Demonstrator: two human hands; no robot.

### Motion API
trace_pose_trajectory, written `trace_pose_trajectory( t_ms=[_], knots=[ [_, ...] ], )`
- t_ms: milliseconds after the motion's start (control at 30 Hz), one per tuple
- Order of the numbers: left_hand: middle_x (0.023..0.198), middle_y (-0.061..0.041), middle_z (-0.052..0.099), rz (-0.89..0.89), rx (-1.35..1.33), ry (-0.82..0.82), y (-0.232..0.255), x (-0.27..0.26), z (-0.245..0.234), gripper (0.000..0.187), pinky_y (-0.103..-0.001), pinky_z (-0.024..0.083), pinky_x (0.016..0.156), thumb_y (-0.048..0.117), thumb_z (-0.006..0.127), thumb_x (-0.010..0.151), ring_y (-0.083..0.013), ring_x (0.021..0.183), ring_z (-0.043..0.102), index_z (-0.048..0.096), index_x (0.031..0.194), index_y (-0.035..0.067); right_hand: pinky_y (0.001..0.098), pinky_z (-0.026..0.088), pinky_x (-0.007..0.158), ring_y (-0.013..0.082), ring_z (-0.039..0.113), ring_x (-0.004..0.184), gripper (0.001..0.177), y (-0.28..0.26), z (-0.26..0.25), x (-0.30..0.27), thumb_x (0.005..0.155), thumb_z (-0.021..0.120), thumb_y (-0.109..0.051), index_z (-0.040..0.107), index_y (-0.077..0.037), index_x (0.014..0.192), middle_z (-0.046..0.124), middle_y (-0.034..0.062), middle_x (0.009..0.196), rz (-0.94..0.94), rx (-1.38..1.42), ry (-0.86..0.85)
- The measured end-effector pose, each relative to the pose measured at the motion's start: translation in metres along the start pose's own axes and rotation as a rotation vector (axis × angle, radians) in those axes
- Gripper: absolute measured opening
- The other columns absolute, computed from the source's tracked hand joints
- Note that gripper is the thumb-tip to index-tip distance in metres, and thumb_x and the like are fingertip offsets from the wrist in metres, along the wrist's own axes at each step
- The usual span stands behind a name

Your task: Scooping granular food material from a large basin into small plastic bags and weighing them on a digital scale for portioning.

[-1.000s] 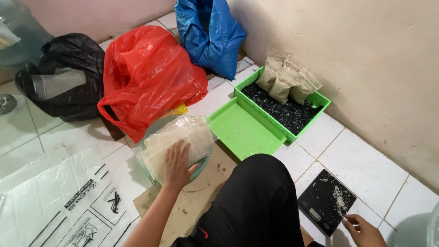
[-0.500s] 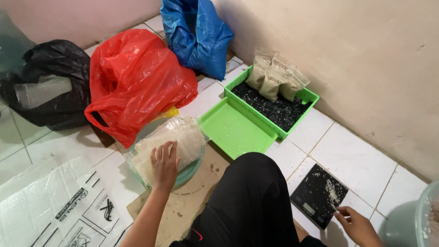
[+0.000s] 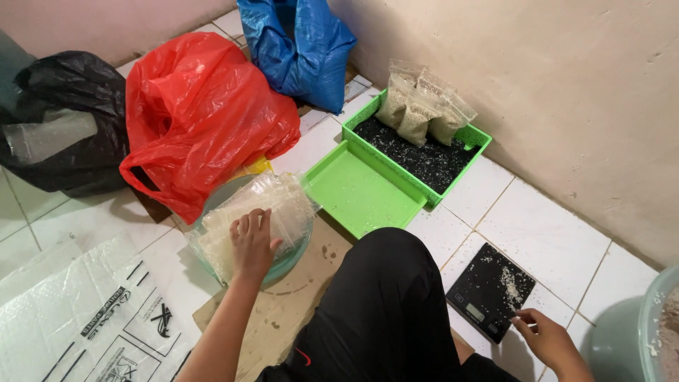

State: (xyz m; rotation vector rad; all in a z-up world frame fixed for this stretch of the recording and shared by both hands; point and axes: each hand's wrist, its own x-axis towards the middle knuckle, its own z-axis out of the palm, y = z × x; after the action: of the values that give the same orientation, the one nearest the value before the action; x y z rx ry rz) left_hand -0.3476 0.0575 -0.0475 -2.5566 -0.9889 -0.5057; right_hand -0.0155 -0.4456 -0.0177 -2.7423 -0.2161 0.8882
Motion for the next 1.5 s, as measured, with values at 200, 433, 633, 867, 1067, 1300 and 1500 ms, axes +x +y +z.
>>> trace_pose_trajectory(
  t_ms=[200, 433, 633, 867, 1067, 1300, 1500],
  knots=[
    [0.164, -0.010, 0.011, -0.015, 0.310, -0.360, 0.017, -0.015, 0.022, 0.149, -0.058, 0.022, 0.115, 0.097, 0.061, 0.048, -0.0286, 0.147, 0.023, 0.009, 0.157, 0.010, 0.0363, 0.053, 0.091, 0.0230, 0.071, 0.108, 0.038, 0.009, 0.003, 0.009, 0.094, 0.060, -0.039, 0.070, -0.019, 0.125, 0.075, 0.0008, 0.123, -0.020, -0.015, 0.019],
    [0.158, -0.007, 0.027, 0.043, 0.313, -0.149, 0.007, -0.015, -0.001, 0.142, -0.058, 0.024, 0.116, 0.085, 0.071, 0.044, -0.0286, 0.143, 0.033, 0.016, 0.157, 0.020, 0.0354, 0.054, 0.089, 0.0220, 0.071, 0.107, 0.038, 0.006, 0.002, 0.006, 0.094, 0.059, -0.041, 0.069, -0.020, 0.125, 0.075, -0.0013, 0.123, -0.020, -0.042, 0.020],
    [0.148, -0.009, 0.037, 0.061, 0.128, -0.074, 0.000, -0.008, -0.012, 0.128, -0.055, 0.029, 0.115, 0.077, 0.075, 0.053, -0.0301, 0.135, 0.042, 0.023, 0.155, 0.020, 0.0357, 0.054, 0.088, 0.0233, 0.071, 0.107, 0.035, -0.006, -0.002, -0.003, 0.096, 0.062, -0.036, 0.071, -0.019, 0.125, 0.076, 0.0035, 0.119, 0.032, 0.007, -0.004],
    [0.131, -0.013, 0.047, -0.095, -0.188, 0.027, -0.012, -0.004, -0.041, 0.107, -0.052, 0.032, 0.114, 0.061, 0.076, 0.067, -0.0307, 0.123, 0.050, 0.037, 0.148, 0.003, 0.0363, 0.053, 0.090, 0.0227, 0.069, 0.110, 0.038, -0.004, -0.002, -0.001, 0.096, 0.058, -0.040, 0.069, -0.021, 0.127, 0.074, 0.0013, 0.123, 0.025, -0.034, -0.027],
    [0.120, -0.017, 0.043, -0.182, -0.308, 0.061, -0.019, 0.018, -0.074, 0.107, -0.047, 0.044, 0.095, 0.063, 0.071, 0.071, -0.0329, 0.109, 0.048, 0.035, 0.149, 0.000, 0.0367, 0.054, 0.090, 0.0231, 0.070, 0.110, 0.039, 0.000, 0.002, 0.007, 0.096, 0.058, -0.040, 0.067, -0.021, 0.129, 0.074, 0.0002, 0.125, 0.035, -0.052, -0.039],
    [0.126, -0.019, 0.041, -0.184, -0.678, 0.191, 0.008, 0.088, -0.150, 0.098, -0.055, 0.049, 0.084, 0.054, 0.079, 0.072, -0.0389, 0.114, 0.048, 0.037, 0.144, 0.003, 0.0374, 0.054, 0.092, 0.0234, 0.071, 0.111, 0.037, -0.006, -0.006, 0.007, 0.095, 0.060, -0.038, 0.070, -0.019, 0.125, 0.075, 0.0005, 0.125, 0.015, -0.026, -0.012],
    [0.135, -0.030, 0.044, 0.209, -0.977, 0.510, 0.112, 0.175, -0.174, 0.097, -0.053, 0.037, 0.111, 0.048, 0.078, 0.078, -0.0482, 0.127, 0.044, 0.033, 0.139, -0.012, 0.0307, 0.056, 0.087, 0.0176, 0.076, 0.097, 0.033, 0.039, 0.002, 0.045, 0.089, 0.064, -0.037, 0.072, -0.020, 0.115, 0.078, -0.0028, 0.113, -0.135, 0.092, 0.192]
  ],
)
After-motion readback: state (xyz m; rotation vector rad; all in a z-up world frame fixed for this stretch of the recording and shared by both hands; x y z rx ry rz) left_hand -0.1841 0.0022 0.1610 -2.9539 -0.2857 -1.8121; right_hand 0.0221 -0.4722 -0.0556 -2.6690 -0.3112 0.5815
